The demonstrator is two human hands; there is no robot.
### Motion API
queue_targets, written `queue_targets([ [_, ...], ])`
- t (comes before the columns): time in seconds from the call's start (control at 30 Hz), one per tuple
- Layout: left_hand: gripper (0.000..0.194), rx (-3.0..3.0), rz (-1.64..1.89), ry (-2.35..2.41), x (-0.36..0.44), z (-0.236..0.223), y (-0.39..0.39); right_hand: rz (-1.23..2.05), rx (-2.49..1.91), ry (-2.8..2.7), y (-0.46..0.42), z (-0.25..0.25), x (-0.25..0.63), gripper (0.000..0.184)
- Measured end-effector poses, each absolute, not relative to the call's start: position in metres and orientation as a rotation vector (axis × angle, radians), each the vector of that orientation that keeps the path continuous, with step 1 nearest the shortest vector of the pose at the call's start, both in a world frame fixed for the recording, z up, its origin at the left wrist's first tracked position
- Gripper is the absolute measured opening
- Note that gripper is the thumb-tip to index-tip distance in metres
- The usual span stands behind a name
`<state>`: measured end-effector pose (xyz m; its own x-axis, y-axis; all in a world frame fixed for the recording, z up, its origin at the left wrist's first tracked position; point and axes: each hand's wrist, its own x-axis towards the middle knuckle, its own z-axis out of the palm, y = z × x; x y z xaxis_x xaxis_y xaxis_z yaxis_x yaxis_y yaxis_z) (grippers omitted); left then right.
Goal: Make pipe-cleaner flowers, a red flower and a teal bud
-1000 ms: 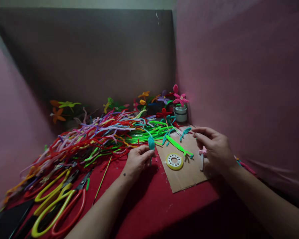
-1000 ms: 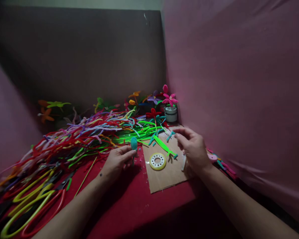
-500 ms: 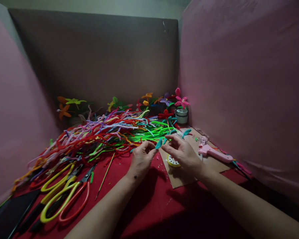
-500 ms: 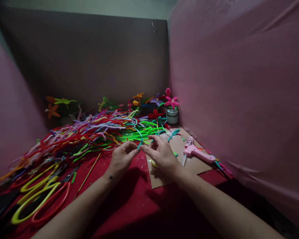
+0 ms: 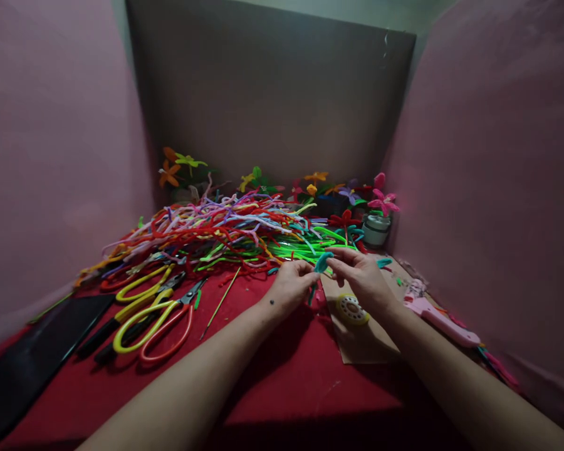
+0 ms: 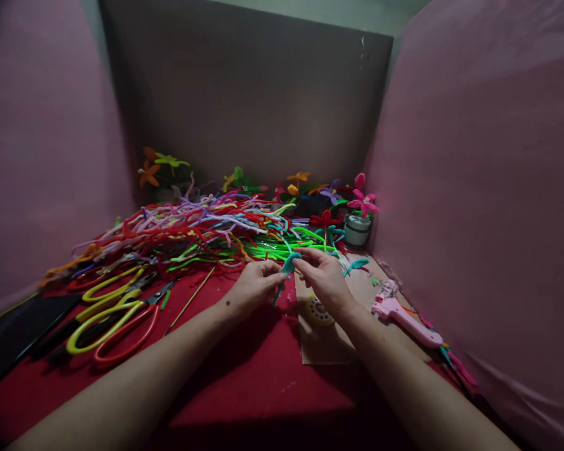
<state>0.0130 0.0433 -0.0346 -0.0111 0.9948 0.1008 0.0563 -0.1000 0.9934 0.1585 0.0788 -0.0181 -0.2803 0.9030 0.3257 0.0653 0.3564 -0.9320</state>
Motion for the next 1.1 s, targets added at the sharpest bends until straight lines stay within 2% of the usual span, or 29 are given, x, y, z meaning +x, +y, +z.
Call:
queue_targets([
  [0.53, 0.017, 1.359, 1.076, 1.176, 0.016, -0.031, 0.038, 1.090, -0.877, -1.549, 0.075, -0.026, 0.157, 0.023],
  [0.9, 0.017, 1.406, 0.992, 1.115, 0.018, -0.029, 0.034, 1.247, -0.829, -1.645, 0.078, -0.032, 0.161, 0.033],
  [1.1, 0.021, 1.251, 1.092, 1.123, 0.019, -0.037, 0.038, 0.932, -0.838, -1.474, 0.078, -0.031, 0.164, 0.027],
])
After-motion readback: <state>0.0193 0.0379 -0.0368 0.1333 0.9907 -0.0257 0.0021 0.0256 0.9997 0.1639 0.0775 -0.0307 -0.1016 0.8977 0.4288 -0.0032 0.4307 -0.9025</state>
